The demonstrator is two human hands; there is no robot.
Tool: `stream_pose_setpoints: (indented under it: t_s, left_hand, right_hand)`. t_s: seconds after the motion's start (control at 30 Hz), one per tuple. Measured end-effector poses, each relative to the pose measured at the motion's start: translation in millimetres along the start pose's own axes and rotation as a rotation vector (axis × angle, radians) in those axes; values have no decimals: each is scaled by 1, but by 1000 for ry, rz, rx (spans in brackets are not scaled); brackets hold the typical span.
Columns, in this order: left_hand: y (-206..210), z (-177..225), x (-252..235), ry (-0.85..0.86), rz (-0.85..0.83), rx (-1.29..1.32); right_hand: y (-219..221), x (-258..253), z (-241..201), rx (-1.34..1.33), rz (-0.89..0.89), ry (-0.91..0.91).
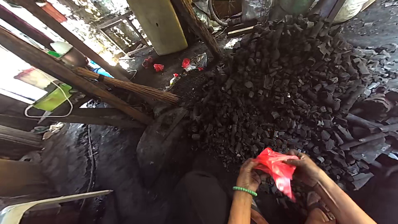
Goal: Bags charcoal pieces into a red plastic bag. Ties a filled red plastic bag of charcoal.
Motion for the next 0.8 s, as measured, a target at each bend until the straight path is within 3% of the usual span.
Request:
stream_pose_setpoints:
  t_s: [0.1,0.17,0.23,0.3,0.37,0.4,0.43,0.5,0.57,0.67,0.73,0.8]
  left_hand:
    - [-1,40,7,132,81,285]
    - [-4,53,-3,299,55,254]
    - [-1,55,-18,439,5,-70]
    - [12,49,-27,470,-202,-456]
    - [28,49,-33,388,-469,-944]
    - [30,55,-39,290,-520,-1241]
    - [26,63,-49,158,-461,-1544]
    - [0,81,-82,-9,-109,-1844]
    - [-25,100,-117,123,207,-1733]
    - [-51,110,-165,384,506,-1222]
    - [-57,105,-192,326,541,-1013]
    - [-58,94,-218,210,392,-1083]
  right_hand:
    - [-33,-25,-15,438,217,-155]
    - [-38,-30,-20,801,153,-226]
    - [-20,-30,-18,943,-60,-247]
    - [10,-29,-15,950,-224,-235]
    - [24,-40,-20,987,-269,-351]
    - [24,-51,-26,992,-235,-414]
    - [20,-63,-36,982,-189,-430]
    - [7,-91,-55,860,-96,-396]
    - [7,-121,-60,695,-119,-286]
    - [16,-175,-43,665,-205,-105]
    - [21,-217,-30,1018,-246,-72]
    - [32,-251,-20,1356,-313,-53]
Point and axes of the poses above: each hand's wrist, its own x-axis away from the middle knuckle, its own y-axis out of the palm, z = x × y, the point moved 3 cm from there along -x, towards the middle knuckle, and after that the axes turned 1 degree about -z, right-handed, at the moved point
